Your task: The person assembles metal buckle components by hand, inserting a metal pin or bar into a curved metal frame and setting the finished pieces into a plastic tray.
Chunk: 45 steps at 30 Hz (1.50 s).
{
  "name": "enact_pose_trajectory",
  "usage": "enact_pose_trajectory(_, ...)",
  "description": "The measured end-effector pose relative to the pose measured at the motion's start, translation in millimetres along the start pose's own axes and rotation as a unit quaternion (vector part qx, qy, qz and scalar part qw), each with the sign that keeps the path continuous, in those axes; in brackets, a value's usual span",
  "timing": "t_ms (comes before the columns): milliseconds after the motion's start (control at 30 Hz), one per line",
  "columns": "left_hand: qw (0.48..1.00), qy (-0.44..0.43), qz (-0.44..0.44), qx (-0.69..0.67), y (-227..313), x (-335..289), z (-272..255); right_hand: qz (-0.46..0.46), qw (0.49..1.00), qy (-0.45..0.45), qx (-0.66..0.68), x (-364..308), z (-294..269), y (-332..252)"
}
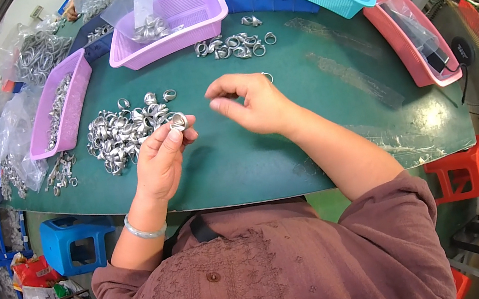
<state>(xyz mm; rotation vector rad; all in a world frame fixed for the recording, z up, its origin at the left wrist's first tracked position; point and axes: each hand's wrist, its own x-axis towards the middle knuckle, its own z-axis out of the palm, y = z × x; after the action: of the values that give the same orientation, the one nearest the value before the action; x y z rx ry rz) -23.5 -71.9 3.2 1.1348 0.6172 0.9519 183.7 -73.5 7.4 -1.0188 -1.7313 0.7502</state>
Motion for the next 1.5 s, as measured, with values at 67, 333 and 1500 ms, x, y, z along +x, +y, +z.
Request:
enact_pose_trajectory(67,0.999,-0.02,-0.011,-0.029,0,0,-4,-0.016,0.987,0.04,-0.152,3,-7,3)
enact_pose_trajectory(333,0.992,-0.056,-0.05,-0.102,4,-2,-8,0.094,0.881,-0.076,-0.457,1,-22,9)
enact_pose_trajectory(1500,0.997,0.048,0.017,0.052,4,-6,2,0.115,0.897,-0.087,-0.419,4,-31,12)
